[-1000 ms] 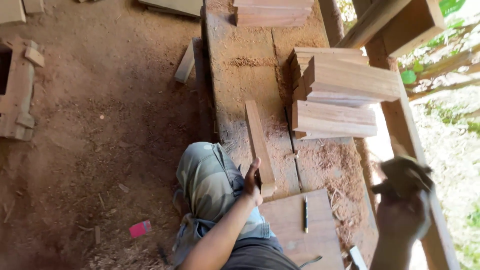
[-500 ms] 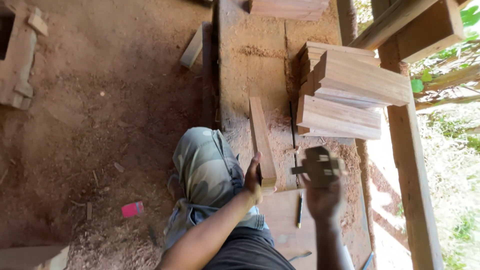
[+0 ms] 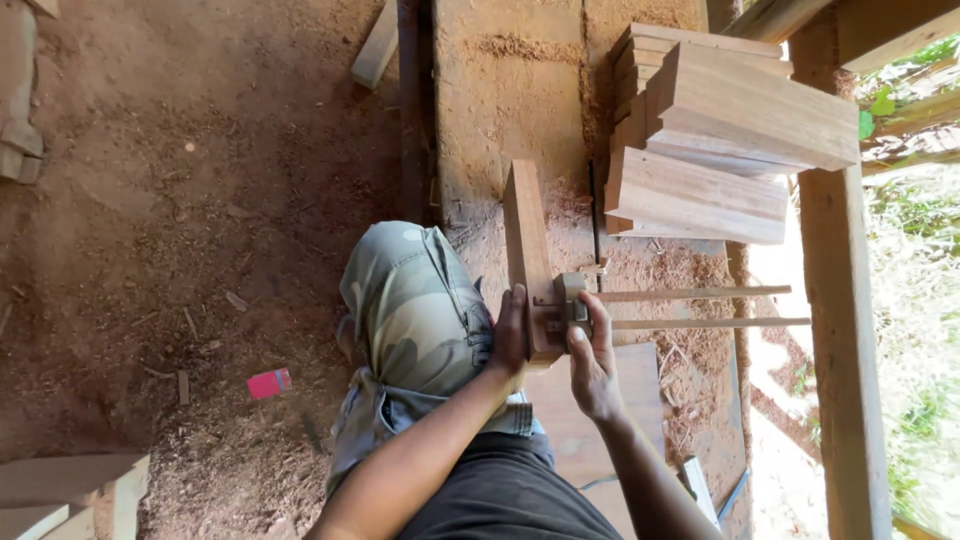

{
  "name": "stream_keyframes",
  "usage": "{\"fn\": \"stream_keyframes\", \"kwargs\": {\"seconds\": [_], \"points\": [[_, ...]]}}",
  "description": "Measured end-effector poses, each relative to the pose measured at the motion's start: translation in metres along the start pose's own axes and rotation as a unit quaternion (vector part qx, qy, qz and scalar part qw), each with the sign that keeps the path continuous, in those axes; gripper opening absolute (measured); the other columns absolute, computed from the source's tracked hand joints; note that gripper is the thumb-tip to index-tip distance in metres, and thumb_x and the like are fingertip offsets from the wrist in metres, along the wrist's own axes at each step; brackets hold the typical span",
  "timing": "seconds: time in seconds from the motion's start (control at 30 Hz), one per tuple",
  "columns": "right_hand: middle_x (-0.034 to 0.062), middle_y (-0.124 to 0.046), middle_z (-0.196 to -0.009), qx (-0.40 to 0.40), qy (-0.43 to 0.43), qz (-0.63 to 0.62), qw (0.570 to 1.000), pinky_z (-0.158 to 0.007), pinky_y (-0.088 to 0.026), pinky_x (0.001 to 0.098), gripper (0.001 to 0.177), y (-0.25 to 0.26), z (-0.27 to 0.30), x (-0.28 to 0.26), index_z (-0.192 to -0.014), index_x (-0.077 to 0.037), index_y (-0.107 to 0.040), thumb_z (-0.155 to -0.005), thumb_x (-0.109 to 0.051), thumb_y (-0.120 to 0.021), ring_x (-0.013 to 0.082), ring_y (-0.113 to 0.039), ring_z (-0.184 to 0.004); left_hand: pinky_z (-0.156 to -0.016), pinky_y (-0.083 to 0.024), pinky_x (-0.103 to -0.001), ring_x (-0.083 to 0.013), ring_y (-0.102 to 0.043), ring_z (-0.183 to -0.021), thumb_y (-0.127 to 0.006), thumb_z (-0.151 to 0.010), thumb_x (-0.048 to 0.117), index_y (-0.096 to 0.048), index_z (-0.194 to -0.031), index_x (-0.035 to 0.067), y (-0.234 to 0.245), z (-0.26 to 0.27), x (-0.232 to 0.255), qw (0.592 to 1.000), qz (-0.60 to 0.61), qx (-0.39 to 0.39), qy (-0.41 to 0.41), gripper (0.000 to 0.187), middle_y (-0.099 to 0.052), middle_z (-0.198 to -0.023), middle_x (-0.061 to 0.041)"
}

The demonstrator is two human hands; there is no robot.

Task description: Marking lines on wood pieces using a marking gauge and a square.

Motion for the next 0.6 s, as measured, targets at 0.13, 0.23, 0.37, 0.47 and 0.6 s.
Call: {"fn": "stream_keyframes", "kwargs": {"seconds": [0.13,0.23,0.37,0.47,0.6], "points": [[0.0196,-0.045,-0.15,0.027,-0.014,-0.034,0.999,-0.115,-0.034,0.0466,0.05,0.002,-0.01,0.032,-0.152,-0.009,-0.037,-0.103,-0.016,-0.047,0.0264,-0.043,-0.137,-0.118,-0.024,-0.048,-0.03,-0.046,-0.134,-0.041,-0.106,0.057,-0.056,-0.125,0.011,0.014,-0.042,-0.06,0.999,-0.02,-0.01,-0.04,0.051,-0.053,-0.138,-0.021],[0.021,-0.041,-0.15,0.032,-0.002,-0.129,0.991,-0.117,-0.032,0.0478,0.05,-0.005,-0.028,0.051,-0.155,-0.009,-0.031,-0.107,-0.015,-0.043,0.028,-0.042,-0.136,-0.125,0.001,-0.049,-0.0414,-0.024,-0.148,-0.032,-0.11,0.046,-0.042,-0.148,-0.002,0.013,-0.026,-0.046,0.996,-0.064,-0.019,-0.06,0.062,-0.031,-0.157,-0.03],[0.017,-0.041,-0.151,0.036,-0.037,-0.097,0.994,-0.117,-0.032,0.0465,0.049,-0.004,0.001,0.018,-0.152,-0.011,-0.037,-0.105,-0.019,-0.048,0.024,-0.041,-0.136,-0.124,-0.012,-0.047,-0.0348,-0.033,-0.145,-0.048,-0.104,0.051,-0.047,-0.145,0.005,0.01,-0.04,-0.087,0.999,0.034,0.015,-0.027,0.062,-0.039,-0.153,-0.026],[0.0185,-0.037,-0.153,0.042,-0.048,-0.07,0.995,-0.118,-0.03,0.0475,0.051,-0.005,-0.011,0.02,-0.151,-0.011,-0.038,-0.104,-0.022,-0.051,0.025,-0.038,-0.138,-0.123,-0.012,-0.048,-0.0361,-0.033,-0.146,-0.046,-0.105,0.052,-0.049,-0.142,0.005,0.013,-0.047,-0.071,0.999,0.013,0.009,-0.034,0.061,-0.041,-0.152,-0.027],[0.0189,-0.036,-0.154,0.03,-0.016,-0.125,0.992,-0.119,-0.029,0.0466,0.05,-0.015,-0.037,0.035,-0.154,-0.01,-0.032,-0.107,-0.018,-0.046,0.0271,-0.037,-0.141,-0.125,-0.003,-0.042,-0.0352,-0.03,-0.145,-0.043,-0.105,0.051,-0.05,-0.141,0.011,0.011,-0.035,-0.067,0.999,-0.002,0.017,-0.03,0.054,-0.041,-0.152,-0.024]]}}
Point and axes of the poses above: each hand's wrist, its own z-axis away from the middle knuckle, its own y-axis out of the back of the hand, x = y × z, the point moved 1 cm from there along -z, towards the middle knuckle
